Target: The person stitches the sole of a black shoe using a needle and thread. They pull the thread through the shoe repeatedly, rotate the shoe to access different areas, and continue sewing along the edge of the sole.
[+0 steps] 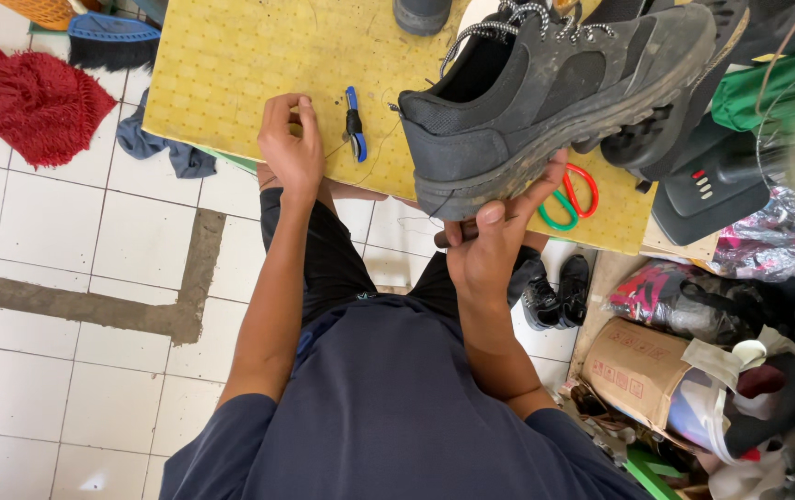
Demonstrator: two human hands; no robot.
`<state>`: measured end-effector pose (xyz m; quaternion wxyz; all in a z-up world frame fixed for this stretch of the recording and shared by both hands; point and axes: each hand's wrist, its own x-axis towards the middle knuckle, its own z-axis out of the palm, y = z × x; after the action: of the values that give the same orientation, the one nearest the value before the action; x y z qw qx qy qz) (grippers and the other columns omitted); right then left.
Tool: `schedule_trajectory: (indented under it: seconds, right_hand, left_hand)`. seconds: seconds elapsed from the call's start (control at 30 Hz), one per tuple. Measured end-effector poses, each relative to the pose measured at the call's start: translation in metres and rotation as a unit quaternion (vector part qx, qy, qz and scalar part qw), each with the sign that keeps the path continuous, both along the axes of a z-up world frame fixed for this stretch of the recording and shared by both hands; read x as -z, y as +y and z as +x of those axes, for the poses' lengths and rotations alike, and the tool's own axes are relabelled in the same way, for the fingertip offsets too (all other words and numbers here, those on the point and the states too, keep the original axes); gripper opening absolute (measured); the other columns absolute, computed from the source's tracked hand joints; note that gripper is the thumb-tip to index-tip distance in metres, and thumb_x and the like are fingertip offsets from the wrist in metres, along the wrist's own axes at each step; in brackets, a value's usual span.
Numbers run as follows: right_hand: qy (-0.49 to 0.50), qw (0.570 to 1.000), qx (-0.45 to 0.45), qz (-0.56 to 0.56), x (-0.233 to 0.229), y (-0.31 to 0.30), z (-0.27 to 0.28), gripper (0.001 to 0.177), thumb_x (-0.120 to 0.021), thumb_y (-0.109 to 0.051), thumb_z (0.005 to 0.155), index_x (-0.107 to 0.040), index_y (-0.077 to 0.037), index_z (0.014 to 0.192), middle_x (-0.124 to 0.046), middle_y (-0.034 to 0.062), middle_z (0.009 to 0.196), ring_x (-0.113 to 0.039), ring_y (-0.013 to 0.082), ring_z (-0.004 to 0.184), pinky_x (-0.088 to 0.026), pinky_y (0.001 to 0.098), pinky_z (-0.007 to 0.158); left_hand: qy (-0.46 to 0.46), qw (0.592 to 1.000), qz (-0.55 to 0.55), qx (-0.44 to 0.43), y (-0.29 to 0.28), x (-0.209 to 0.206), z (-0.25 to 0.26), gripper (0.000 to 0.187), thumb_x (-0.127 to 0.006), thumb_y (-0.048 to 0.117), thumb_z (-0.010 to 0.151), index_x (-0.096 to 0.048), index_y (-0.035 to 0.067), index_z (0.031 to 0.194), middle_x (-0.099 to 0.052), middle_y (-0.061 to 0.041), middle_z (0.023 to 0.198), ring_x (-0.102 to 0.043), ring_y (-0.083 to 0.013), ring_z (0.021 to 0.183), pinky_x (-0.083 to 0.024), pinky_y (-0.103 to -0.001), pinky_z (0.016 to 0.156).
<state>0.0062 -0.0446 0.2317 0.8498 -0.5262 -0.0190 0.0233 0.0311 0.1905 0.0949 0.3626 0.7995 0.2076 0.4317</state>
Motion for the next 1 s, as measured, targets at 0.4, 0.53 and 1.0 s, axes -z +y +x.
schedule_trajectory:
  seconds: [0.4,0.53,1.0]
  right_hand:
    - [-0.177,0.974,0.046,-0.136,0.006,-0.009,-0.004,0.108,-0.086,-0.039,0.093,-0.01,-0.022,0.168,-0.015,0.002,0.168,-0.032,0.0181,0.154,-0.034,0.0388,0.134]
    - [-0.165,0.978,0.043,-0.118,-0.011,-0.005,-0.008,0.109,-0.089,-0.043,0.087,-0.015,-0.026,0.165,-0.027,0.0059,0.167,-0.041,0.019,0.148,-0.041,0.0367,0.126]
    - [-0.092,0.959,0.047,-0.264,-0.01,-0.008,-0.006,0.127,-0.085,-0.072,0.072,-0.017,-0.024,0.168,-0.035,-0.0077,0.089,-0.017,0.0057,0.067,-0.02,0.022,0.052]
  left_hand:
    - [0.009,1.0,-0.01,-0.009,0.0,0.01,-0.001,0.01,-0.063,0.014,0.104,-0.071,0.009,0.105,-0.072,-0.001,0.084,-0.067,-0.0142,0.066,-0.055,-0.029,0.056]
    - [0.013,1.0,0.005,-0.012,0.001,0.015,0.0,0.009,-0.062,0.013,0.105,-0.071,0.01,0.104,-0.071,0.001,0.079,-0.067,-0.0125,0.065,-0.054,-0.029,0.057]
    - [0.03,0.999,-0.011,-0.017,0.0,0.015,-0.001,0.01,-0.061,0.013,0.103,-0.069,0.012,0.108,-0.069,0.002,0.078,-0.064,-0.0121,0.065,-0.053,-0.03,0.058]
